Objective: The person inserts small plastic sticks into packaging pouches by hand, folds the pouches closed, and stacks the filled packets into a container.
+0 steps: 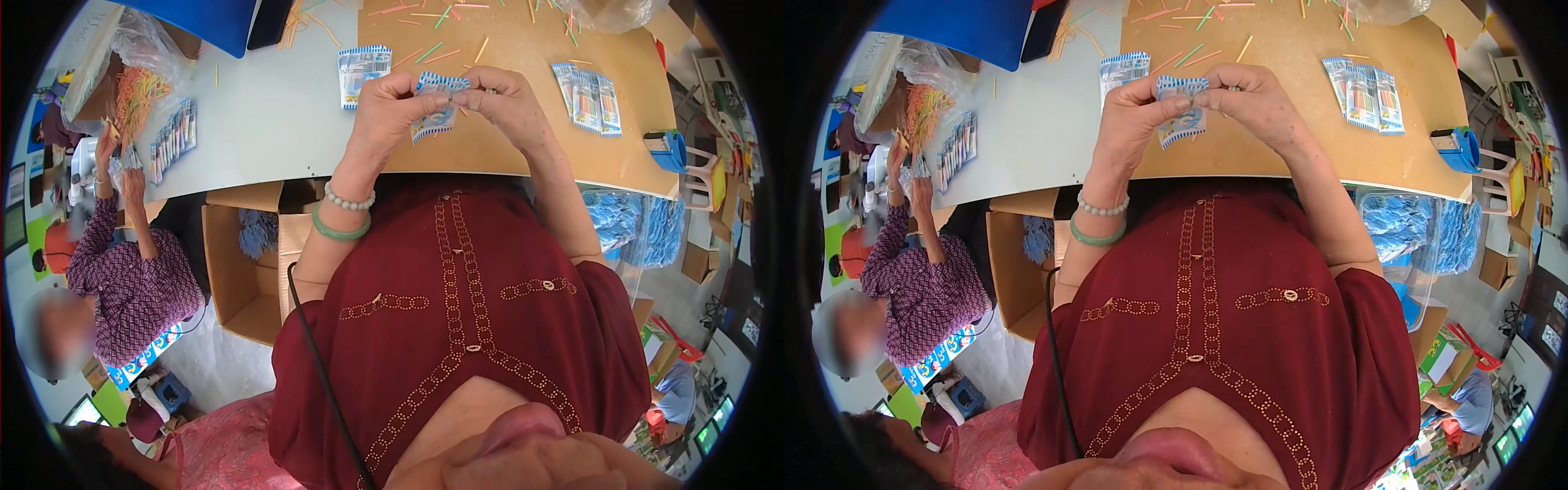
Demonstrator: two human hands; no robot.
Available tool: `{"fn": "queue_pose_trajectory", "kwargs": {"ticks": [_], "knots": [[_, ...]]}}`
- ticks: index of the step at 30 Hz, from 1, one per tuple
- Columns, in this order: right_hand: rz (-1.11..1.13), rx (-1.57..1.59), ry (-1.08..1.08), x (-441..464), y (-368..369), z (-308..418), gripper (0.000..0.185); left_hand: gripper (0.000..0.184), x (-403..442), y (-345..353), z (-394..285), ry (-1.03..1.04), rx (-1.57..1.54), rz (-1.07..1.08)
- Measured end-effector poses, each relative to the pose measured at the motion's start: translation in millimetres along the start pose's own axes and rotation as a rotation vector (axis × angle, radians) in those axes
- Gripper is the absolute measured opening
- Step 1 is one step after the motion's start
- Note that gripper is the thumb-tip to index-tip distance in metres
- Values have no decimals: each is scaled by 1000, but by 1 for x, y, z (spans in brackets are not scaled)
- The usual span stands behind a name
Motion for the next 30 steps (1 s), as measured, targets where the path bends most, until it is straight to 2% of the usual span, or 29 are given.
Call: {"fn": "queue_pose_trajectory", "kwargs": {"ticks": [2,5,7,11,13,14,16,17,19,20,21,23,26,28,30], "knots": [[-2,39,37,-1,0,-4,11,7,-1,0,-3,48,6,-27],[-80,96,-18,-2,-3,1,10,10,-3,9,-8,43,-7,16],[-83,141,-56,-2,-4,7,10,14,-3,10,-8,116,45,13],[-124,141,-36,-1,-4,1,12,14,-4,7,2,54,151,-23],[-269,234,81,-4,-11,-6,13,10,-2,-5,7,54,344,-84],[-268,232,81,-2,-16,-6,13,10,-3,-8,8,54,342,-84],[-368,358,43,0,-38,-2,14,10,-5,-5,-10,110,680,-119],[-371,354,45,1,-43,3,14,10,-5,-1,-10,110,675,-116],[-259,573,-198,5,-42,41,18,13,-7,10,-23,282,693,-142],[-270,570,-196,18,-40,35,18,13,-7,15,-24,281,689,-132],[14,746,-563,33,-26,56,19,14,-8,21,-25,254,660,-101],[315,890,-928,25,-15,70,21,14,-7,28,-25,231,625,-66],[247,796,-915,17,-6,74,16,14,-8,32,-27,210,660,-44],[-342,627,-314,11,-15,54,20,14,-9,35,-23,62,602,4],[-348,525,-317,6,-16,52,21,14,-8,35,-13,76,508,24]]}}
Point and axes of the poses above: each hand's wrist, its own x-axis towards the middle knuckle, its own y-axis out of the palm, z = x × y, the point moved 8 cm from there along x, towards the middle knuckle, and after that the axes turned 2 degrees about -z, right-handed, at the moved point
